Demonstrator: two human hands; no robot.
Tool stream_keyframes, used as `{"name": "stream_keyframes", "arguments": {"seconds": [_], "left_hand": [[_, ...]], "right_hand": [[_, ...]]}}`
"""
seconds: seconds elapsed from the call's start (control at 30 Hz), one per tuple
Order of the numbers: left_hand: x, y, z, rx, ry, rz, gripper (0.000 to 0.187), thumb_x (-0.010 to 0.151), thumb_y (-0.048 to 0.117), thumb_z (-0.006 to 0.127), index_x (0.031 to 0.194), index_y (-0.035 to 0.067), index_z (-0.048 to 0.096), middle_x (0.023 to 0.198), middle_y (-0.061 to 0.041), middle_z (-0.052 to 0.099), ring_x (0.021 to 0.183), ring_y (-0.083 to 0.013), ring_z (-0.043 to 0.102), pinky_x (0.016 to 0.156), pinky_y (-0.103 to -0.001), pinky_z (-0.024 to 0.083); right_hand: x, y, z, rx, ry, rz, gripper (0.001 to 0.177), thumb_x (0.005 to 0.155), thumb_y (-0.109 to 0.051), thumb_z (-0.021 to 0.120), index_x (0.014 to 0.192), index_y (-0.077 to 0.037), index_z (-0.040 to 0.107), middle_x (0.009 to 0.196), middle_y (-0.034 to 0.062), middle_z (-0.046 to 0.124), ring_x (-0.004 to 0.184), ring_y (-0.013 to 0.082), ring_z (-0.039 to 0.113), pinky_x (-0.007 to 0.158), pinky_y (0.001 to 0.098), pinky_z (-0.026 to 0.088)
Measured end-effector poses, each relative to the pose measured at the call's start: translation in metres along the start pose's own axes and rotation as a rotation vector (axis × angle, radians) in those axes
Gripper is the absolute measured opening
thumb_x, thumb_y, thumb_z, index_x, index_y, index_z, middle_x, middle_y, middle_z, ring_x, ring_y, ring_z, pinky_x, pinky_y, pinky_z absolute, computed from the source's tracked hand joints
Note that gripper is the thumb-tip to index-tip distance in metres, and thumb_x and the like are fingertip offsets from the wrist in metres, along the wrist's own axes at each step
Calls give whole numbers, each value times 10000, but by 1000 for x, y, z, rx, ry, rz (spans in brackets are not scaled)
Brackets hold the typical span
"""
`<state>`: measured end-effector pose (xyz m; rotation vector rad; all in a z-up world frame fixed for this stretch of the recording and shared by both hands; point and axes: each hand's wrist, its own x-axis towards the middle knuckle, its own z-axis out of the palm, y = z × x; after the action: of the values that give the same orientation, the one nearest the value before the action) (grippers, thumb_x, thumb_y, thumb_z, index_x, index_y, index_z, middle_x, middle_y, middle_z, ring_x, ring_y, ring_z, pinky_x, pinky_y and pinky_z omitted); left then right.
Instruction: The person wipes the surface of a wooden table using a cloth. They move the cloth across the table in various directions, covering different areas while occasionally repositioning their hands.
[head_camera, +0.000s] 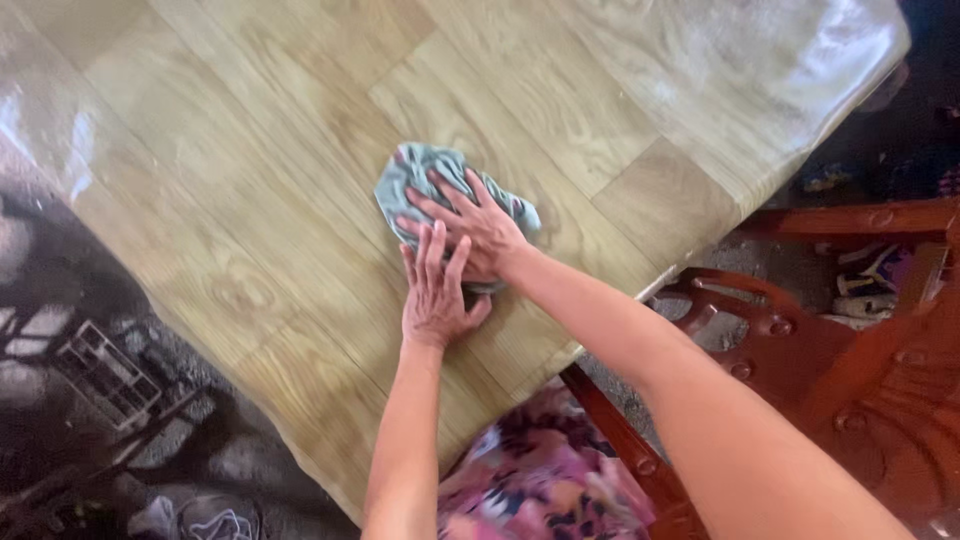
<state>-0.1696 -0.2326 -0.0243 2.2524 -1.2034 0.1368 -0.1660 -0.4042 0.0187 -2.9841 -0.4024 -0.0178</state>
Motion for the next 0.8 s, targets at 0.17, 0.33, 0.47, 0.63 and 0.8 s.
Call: {"name": "stream_keyframes", "arguments": {"seconds": [0.17,0.33,0.47,0.63,0.8], "left_hand": [[-4,2,6,36,32,-8,1014,751,403,797,1593,169,281,1677,-210,192,1580,-452,148,1267,-691,91],[-4,1,7,106,78,19,980,800,428,776,1607,179,279,1689,-200,197,1591,-442,146,1283,-664,93],[3,19,-4,343,6,-18,952,817,465,742,1611,205,286,1683,-153,222,1577,-366,170,1259,-655,90],[52,94,11,485,-240,-102,951,804,506,715,1612,210,313,1676,-117,273,1583,-326,183,1258,-646,105],[152,163,74,529,-365,-6,969,805,643,690,1611,261,310,1671,-126,262,1564,-329,170,1250,-628,100]], "right_hand": [[17,-5,18,-7,107,32,689,974,-543,514,1611,-397,294,1708,29,198,1569,377,158,1201,696,188],[25,-10,17,-73,36,19,707,998,-522,481,1633,-366,212,1710,45,146,1556,401,98,1175,720,168],[15,6,-13,-132,-227,-143,845,939,-601,476,1650,-290,141,1727,69,55,1563,410,25,1184,713,110],[-35,71,-51,-207,-521,-298,860,934,-688,414,1636,-307,95,1721,96,-34,1565,425,-64,1199,716,59],[-106,222,-67,-107,-574,-138,981,874,-763,467,1645,-287,93,1749,75,-91,1577,408,-109,1205,700,27]]}}
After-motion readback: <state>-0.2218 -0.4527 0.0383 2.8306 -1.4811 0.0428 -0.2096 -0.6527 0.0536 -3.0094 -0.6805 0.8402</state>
